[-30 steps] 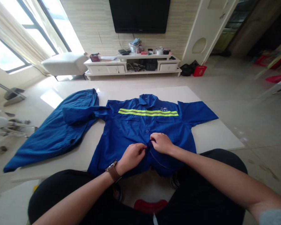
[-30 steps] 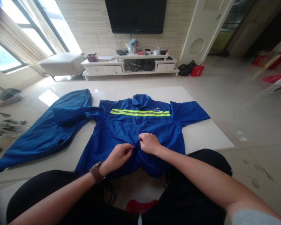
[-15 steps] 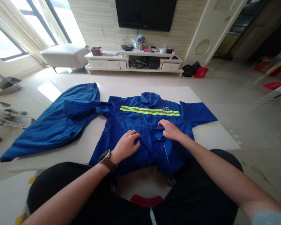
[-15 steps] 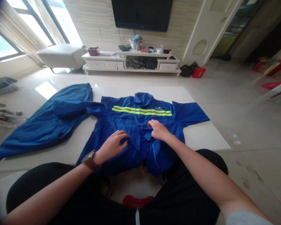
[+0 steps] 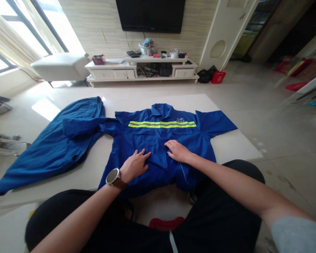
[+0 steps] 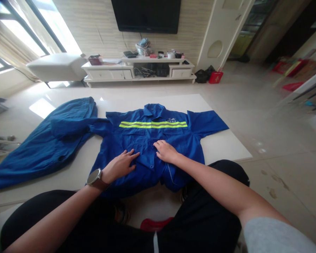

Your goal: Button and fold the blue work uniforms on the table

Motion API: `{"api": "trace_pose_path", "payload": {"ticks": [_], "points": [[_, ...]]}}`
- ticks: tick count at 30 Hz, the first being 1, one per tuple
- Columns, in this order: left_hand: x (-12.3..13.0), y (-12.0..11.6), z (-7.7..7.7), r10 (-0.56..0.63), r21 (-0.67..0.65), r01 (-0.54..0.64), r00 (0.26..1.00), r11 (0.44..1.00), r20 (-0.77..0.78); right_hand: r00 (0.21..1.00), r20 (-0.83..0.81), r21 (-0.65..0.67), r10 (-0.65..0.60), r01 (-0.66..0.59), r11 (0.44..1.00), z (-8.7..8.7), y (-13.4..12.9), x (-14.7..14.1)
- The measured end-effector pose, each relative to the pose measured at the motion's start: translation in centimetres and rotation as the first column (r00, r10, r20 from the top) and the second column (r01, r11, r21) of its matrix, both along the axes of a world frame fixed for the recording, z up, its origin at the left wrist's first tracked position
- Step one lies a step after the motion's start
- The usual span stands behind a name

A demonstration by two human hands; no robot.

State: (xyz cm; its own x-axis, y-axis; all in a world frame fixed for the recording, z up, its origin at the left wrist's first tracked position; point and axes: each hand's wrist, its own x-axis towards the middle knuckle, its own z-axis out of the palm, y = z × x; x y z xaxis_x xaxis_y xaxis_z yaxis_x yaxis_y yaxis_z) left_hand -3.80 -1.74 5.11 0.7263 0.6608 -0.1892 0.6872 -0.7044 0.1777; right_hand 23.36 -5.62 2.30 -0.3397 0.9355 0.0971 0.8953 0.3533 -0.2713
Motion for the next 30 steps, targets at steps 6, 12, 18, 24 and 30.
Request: {"api": "trace_pose_path", "payload": {"ticks": [6,12,18,24,30], "points": [[0.9,-1.3,2.2,-0.06,0.037,0.067,0.986,0.997,-0.155,0.998,0.027,0.0,0.061,-0.061,0.998,0.6,-0.7,-1.1],[1.0,-1.6,2.9,0.02,0.062,-0.013,0.995,0.998,-0.1,0.996,-0.061,0.005,0.07,-0.07,0.998,1.2,-1.1,-1.5],[1.3,-1.8,2.2,0.107,-0.048,-0.099,0.97,0.994,0.22,0.977,-0.211,0.032,0.015,-0.009,0.999,2.2,-1.1,-2.3],[2.5,-2.3,1.1,0.178,-0.076,-0.161,0.902,0.984,0.394,0.85,-0.521,-0.042,-0.083,0.072,0.997,3.0,-1.1,-3.0],[3.6,-2.0,0.5,0.239,-0.088,-0.222,0.884,0.971,0.402,0.8,-0.598,-0.088,-0.061,0.01,0.996,3.7,-1.7,-3.6]]}}
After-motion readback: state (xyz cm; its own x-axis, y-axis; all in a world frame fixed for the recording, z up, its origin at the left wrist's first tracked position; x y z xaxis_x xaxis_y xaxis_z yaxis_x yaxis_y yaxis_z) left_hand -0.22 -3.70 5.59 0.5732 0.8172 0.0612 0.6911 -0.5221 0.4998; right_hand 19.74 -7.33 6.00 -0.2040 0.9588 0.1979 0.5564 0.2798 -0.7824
